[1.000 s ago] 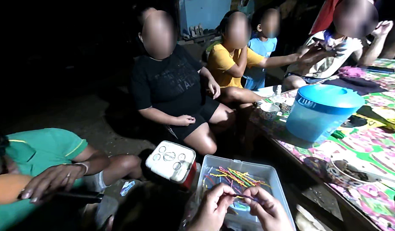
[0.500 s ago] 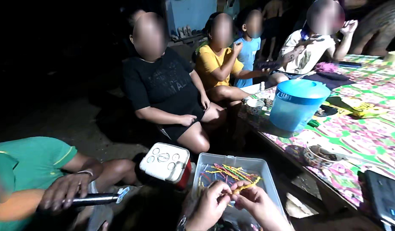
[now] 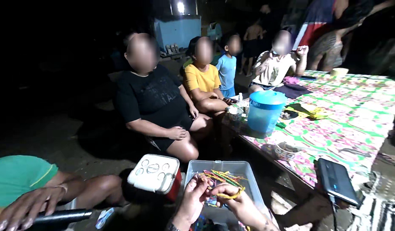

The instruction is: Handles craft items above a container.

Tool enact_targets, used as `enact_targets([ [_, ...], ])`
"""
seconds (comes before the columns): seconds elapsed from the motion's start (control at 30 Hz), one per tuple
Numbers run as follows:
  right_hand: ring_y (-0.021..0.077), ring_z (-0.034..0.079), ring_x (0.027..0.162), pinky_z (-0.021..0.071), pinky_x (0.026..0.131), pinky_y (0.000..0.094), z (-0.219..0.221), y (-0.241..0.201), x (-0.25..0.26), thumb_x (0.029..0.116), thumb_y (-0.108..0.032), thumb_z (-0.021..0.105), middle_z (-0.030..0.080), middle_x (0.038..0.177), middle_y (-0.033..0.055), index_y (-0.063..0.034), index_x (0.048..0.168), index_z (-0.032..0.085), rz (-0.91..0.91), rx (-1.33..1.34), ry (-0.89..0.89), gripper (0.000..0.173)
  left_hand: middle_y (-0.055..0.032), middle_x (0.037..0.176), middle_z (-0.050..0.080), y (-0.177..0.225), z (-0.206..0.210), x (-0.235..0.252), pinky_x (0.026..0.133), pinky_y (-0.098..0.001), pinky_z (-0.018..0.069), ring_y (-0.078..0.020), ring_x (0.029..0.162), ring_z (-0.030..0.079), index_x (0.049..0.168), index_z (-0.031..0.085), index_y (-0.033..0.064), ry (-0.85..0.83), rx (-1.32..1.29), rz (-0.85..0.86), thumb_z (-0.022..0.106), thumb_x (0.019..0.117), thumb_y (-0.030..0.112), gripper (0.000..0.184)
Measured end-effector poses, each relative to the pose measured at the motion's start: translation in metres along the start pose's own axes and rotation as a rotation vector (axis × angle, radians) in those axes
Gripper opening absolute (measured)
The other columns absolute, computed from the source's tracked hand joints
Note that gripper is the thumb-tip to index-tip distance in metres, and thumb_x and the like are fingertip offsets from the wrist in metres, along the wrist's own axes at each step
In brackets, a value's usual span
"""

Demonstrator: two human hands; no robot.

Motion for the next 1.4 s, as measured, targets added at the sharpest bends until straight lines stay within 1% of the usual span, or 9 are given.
enact_targets([
  [0.17,0.011,0.07,0.076,0.0608,0.071,0.0291,0.004,0.003,0.0,0.1018,-0.009,0.055,0.072,0.093,0.0003,-0.0088,0.118,0.061,0.222,0.381,-0.048,0.017,0.0021,0.095,0.074,-0.001,-0.004,0.0,0.073,-0.0246,0.0592,-0.0074,0.083,0.07,0.099,0.07,0.0203,-0.147,0.075,0.108,0.065,0.0946,0.008,0.014],
  [0.3,0.0054,0.065,0.071,0.0572,0.067,0.0256,0.003,0.008,0.001,0.0947,-0.005,0.065,0.068,0.083,-0.0043,-0.0079,0.107,0.063,0.326,0.192,-0.049,0.012,0.0038,0.092,0.073,0.001,0.003,-0.001,0.077,-0.0244,0.0587,-0.0053,0.084,0.069,0.1,0.067,0.0122,-0.195,0.271,0.24,0.067,0.0929,0.002,0.013],
  [0.4,0.0,0.063,0.069,0.0543,0.065,0.0192,0.005,0.01,0.0,0.0949,-0.011,0.066,0.069,0.082,-0.0023,-0.0021,0.102,0.069,0.101,-0.202,0.122,0.011,0.003,0.09,0.07,0.001,0.001,-0.006,0.077,-0.0223,0.0586,-0.002,0.082,0.068,0.099,0.063,0.0029,-0.097,0.504,0.442,0.067,0.0922,0.002,0.008],
  [0.53,0.0039,0.062,0.063,0.0539,0.06,0.0188,0.017,-0.005,-0.007,0.0924,-0.015,0.066,0.071,0.08,0.0056,-0.0007,0.098,0.07,-0.245,-0.656,0.403,0.016,0.0049,0.092,0.068,0.003,0.002,-0.011,0.076,-0.0182,0.0572,0.0011,0.084,0.066,0.098,0.062,0.0078,-0.048,0.556,0.597,0.069,0.0946,0.01,0.007],
  [0.7,0.0047,0.071,0.086,0.0595,0.081,0.0203,0.014,-0.003,-0.003,0.096,-0.011,0.064,0.073,0.097,0.0079,0.0018,0.101,0.069,-0.231,-0.504,0.359,0.015,0.0037,0.105,0.073,0.006,0.003,-0.011,0.081,-0.0241,0.0608,-0.0057,0.091,0.071,0.102,0.063,0.0145,-0.067,0.403,0.532,0.065,0.0972,0.006,0.01],
  [0.83,0.0019,0.068,0.085,0.0583,0.078,0.0183,0.01,-0.001,-0.005,0.0978,-0.012,0.063,0.072,0.099,0.0058,0.0008,0.099,0.074,-0.16,-0.363,0.347,0.016,0.0007,0.106,0.074,0.003,0.003,-0.009,0.078,-0.0267,0.062,-0.0092,0.087,0.073,0.103,0.063,0.015,-0.086,0.265,0.403,0.06,0.098,0.001,0.015],
  [1.1,-0.0044,0.062,0.086,0.0521,0.075,0.0157,0.002,-0.004,-0.008,0.1036,-0.015,0.055,0.073,0.106,-0.0091,-0.0162,0.106,0.075,-0.128,0.021,0.232,0.02,0.0113,0.106,0.068,-0.005,0.004,0.003,0.088,-0.021,0.0533,-0.0012,0.102,0.063,0.105,0.07,0.0273,-0.203,0.243,0.36,0.056,0.1038,0.032,0.015],
  [1.27,-0.0028,0.064,0.08,0.0542,0.072,0.0168,-0.006,-0.007,-0.012,0.097,-0.02,0.069,0.073,0.095,-0.0091,-0.0186,0.111,0.075,0.024,0.325,0.084,0.015,0.0101,0.102,0.069,-0.008,0.013,0.01,0.084,-0.0185,0.0542,-0.0001,0.096,0.065,0.11,0.069,0.0247,-0.34,0.209,0.373,0.056,0.1043,0.03,0.015],
  [1.4,-0.0053,0.055,0.063,0.0477,0.058,0.0123,-0.012,-0.008,-0.016,0.089,-0.011,0.076,0.064,0.076,-0.0066,-0.0062,0.1,0.067,-0.013,-0.179,0.246,0.015,0.0096,0.102,0.069,-0.008,0.02,0.012,0.087,-0.0167,0.0543,0.002,0.098,0.064,0.107,0.069,0.0192,-0.261,0.399,0.59,0.063,0.1013,0.021,0.008],
])
Point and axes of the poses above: each hand's wrist, its own x-axis towards the middle knuckle, its own z-axis out of the palm, y = z × x, the point moved 4 cm from there along x, towards the middle knuckle
